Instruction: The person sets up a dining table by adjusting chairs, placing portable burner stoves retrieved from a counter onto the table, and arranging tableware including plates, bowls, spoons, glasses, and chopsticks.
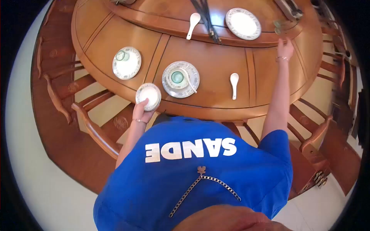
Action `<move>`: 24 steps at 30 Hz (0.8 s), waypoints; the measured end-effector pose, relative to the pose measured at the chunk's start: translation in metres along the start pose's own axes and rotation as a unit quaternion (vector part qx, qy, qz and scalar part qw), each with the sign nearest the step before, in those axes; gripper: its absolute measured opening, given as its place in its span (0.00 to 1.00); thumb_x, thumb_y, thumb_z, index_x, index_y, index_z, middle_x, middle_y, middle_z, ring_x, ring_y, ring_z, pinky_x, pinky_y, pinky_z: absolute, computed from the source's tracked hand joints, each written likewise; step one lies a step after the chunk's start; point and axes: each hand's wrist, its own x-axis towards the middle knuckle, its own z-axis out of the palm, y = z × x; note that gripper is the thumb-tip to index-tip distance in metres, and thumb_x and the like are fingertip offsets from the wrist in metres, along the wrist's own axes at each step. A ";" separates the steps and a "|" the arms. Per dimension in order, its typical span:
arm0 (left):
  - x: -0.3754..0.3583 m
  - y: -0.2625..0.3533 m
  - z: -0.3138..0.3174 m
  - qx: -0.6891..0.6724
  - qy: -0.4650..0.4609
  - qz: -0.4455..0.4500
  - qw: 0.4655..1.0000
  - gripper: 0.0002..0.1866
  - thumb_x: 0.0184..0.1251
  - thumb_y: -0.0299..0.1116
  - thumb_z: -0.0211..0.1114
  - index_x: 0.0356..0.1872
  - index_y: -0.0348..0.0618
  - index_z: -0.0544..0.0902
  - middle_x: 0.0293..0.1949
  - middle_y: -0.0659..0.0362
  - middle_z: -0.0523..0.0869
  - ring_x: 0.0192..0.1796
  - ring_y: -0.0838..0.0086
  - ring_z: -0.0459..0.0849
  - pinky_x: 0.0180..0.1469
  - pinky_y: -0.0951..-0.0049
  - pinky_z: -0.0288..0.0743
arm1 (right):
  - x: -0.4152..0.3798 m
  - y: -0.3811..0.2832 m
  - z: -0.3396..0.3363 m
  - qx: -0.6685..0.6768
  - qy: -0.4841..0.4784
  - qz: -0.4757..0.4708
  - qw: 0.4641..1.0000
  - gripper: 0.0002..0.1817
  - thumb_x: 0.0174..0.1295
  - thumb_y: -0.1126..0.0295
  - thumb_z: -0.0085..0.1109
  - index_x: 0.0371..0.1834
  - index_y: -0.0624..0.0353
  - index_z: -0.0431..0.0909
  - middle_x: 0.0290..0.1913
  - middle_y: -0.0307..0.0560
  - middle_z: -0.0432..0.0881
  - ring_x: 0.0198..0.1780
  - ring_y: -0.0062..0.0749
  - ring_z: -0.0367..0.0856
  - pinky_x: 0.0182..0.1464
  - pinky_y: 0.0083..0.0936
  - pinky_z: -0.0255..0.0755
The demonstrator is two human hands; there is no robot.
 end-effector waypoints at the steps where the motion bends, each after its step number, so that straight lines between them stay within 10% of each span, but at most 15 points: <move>1: 0.003 -0.001 0.001 -0.020 0.019 0.002 1.000 0.30 0.65 0.19 0.52 0.69 0.48 0.62 0.65 0.46 0.71 0.64 0.47 0.73 0.61 0.39 0.71 | 0.023 0.012 0.017 -0.030 -0.024 -0.010 0.999 0.24 0.55 0.56 0.65 0.52 0.59 0.81 0.42 0.58 0.85 0.47 0.57 0.82 0.53 0.43 0.73; 8: -0.002 -0.006 0.014 -0.018 0.060 0.030 0.998 0.29 0.66 0.19 0.52 0.69 0.46 0.62 0.65 0.46 0.71 0.64 0.47 0.73 0.61 0.39 0.72 | 0.071 0.050 0.077 -0.161 -0.159 0.004 0.974 0.19 0.58 0.57 0.60 0.50 0.51 0.84 0.46 0.56 0.85 0.48 0.49 0.84 0.51 0.39 0.76; 16: -0.010 -0.018 0.002 -0.023 0.057 0.001 0.998 0.28 0.66 0.19 0.52 0.68 0.45 0.63 0.64 0.46 0.72 0.63 0.47 0.74 0.60 0.39 0.73 | 0.006 0.027 0.033 -0.078 -0.034 0.050 0.995 0.12 0.55 0.61 0.66 0.36 0.56 0.87 0.36 0.52 0.87 0.40 0.45 0.86 0.45 0.38 0.77; 24: -0.014 -0.012 0.008 -0.004 0.030 -0.016 0.999 0.28 0.67 0.19 0.51 0.68 0.44 0.63 0.64 0.44 0.71 0.63 0.47 0.74 0.59 0.38 0.72 | -0.109 -0.010 -0.035 0.056 -0.110 0.085 0.989 0.07 0.55 0.67 0.65 0.34 0.57 0.85 0.32 0.51 0.84 0.38 0.45 0.82 0.43 0.38 0.76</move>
